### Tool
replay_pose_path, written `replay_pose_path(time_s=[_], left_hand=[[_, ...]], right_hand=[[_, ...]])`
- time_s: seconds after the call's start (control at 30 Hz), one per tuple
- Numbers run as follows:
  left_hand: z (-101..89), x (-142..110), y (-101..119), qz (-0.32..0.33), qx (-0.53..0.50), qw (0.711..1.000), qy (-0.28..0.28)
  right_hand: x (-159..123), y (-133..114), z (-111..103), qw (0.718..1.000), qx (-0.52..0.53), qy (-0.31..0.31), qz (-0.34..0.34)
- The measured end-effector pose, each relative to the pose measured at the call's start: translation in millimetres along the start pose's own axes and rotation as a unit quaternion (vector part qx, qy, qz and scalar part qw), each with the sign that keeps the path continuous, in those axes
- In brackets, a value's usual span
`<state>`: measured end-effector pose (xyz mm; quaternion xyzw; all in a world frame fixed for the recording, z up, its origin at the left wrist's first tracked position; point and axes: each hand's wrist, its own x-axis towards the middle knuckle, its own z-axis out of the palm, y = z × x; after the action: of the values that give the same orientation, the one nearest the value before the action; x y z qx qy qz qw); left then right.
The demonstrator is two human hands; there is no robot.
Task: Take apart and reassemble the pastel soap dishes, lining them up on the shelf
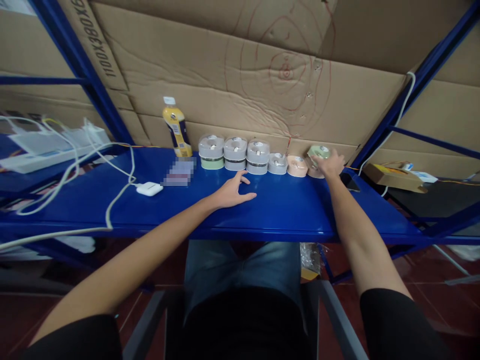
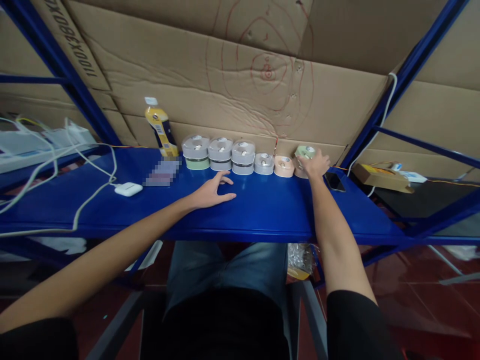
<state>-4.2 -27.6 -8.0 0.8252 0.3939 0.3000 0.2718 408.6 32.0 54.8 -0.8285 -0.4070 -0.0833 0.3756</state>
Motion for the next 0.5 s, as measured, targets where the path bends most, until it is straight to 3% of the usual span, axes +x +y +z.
replay_pose_path(time_s=[0.2, 0.33, 0.4, 0.5], left_hand=[[-0.8, 0, 1, 0.011, 0.009, 1.000, 0.001], [-0.6, 1, 0, 0.010, 0.012, 1.000, -0.001], [-0.3, 1, -1, 0.015, 0.017, 1.000, 0.000], [-0.4, 2, -2, 0.020, 0.024, 1.000, 0.000]], right_hand=[[-6, 0, 8, 0.999, -0.034, 0.002, -0.006], [-11, -4, 1, 0.998, -0.039, 0.043, -0.024], [-19, -10, -4, 0.994, -0.036, 0.062, -0.081], [-40, -29, -3, 0.964, -0.004, 0.011, -0.264]])
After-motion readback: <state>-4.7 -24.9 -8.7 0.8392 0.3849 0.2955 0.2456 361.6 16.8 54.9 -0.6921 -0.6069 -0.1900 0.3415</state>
